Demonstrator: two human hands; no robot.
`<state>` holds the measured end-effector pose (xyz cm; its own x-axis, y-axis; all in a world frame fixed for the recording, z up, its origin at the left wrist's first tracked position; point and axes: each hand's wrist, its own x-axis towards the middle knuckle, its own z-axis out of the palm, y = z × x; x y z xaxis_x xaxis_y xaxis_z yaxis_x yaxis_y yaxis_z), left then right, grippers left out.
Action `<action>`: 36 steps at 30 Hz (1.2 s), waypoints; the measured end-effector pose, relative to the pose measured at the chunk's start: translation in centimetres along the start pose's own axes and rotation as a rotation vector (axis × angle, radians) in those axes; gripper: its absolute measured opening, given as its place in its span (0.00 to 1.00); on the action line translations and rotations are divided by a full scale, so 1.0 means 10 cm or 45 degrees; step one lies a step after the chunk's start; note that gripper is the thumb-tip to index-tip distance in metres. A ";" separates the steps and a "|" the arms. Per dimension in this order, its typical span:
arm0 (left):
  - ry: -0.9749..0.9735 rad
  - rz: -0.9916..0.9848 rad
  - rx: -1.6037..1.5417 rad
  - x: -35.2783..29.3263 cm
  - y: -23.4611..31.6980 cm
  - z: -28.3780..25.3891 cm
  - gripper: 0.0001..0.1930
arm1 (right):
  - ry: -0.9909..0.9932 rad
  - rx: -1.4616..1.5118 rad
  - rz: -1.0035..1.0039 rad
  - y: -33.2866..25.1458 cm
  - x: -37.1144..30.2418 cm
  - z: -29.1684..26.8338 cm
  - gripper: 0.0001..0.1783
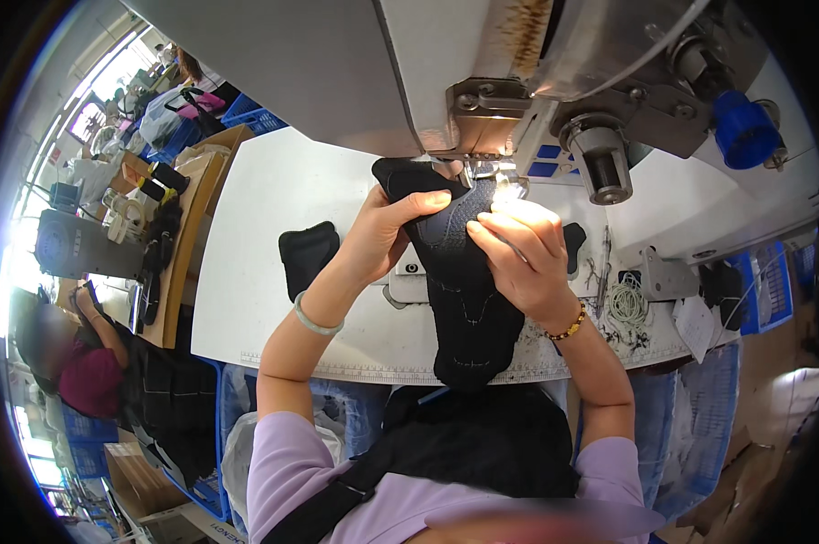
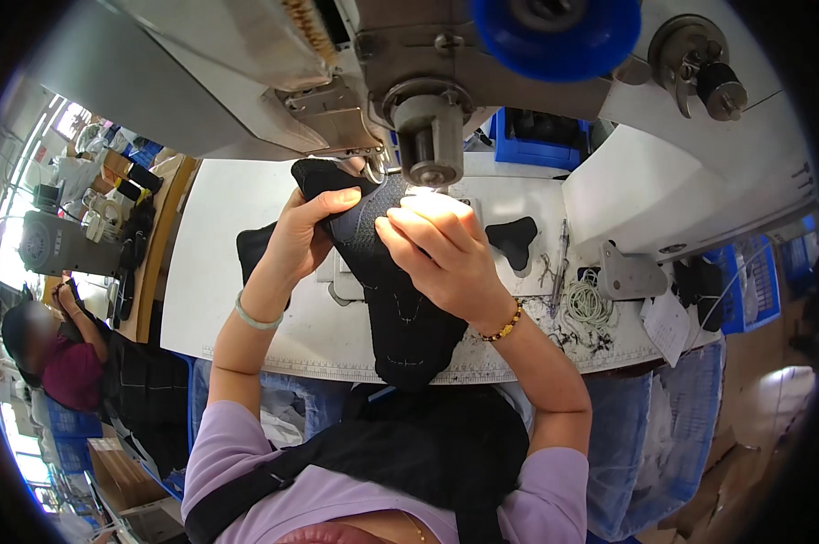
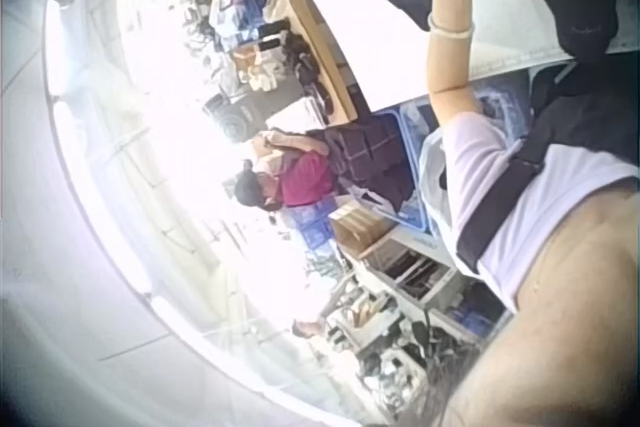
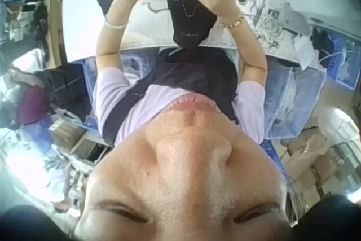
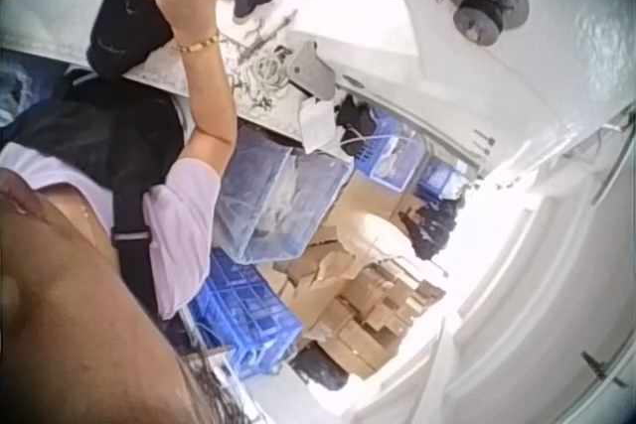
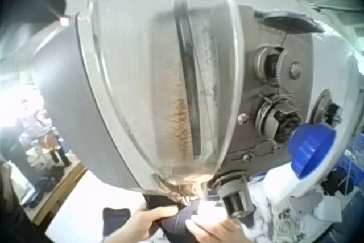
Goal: Use a heavy-duty sewing machine to stitch together components of black footwear uppers.
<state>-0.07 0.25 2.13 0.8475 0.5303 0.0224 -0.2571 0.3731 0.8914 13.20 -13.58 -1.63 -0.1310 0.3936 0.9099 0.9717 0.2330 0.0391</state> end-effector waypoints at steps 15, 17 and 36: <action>0.098 0.185 0.202 -0.24 -0.20 0.21 0.09 | -0.116 0.279 0.049 0.23 0.00 -0.21 0.16; 0.120 0.173 0.186 -0.26 -0.22 0.27 0.09 | -0.108 0.339 0.066 0.27 0.02 -0.23 0.14; 0.148 0.234 0.338 -0.12 -0.16 0.31 0.14 | -0.120 0.437 0.220 0.31 0.09 -0.28 0.13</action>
<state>0.74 -3.36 2.06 0.7356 0.6594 0.1553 -0.2574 0.0600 0.9644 16.64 -14.96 0.44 -0.0045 0.5290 0.8486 0.8607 0.4341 -0.2661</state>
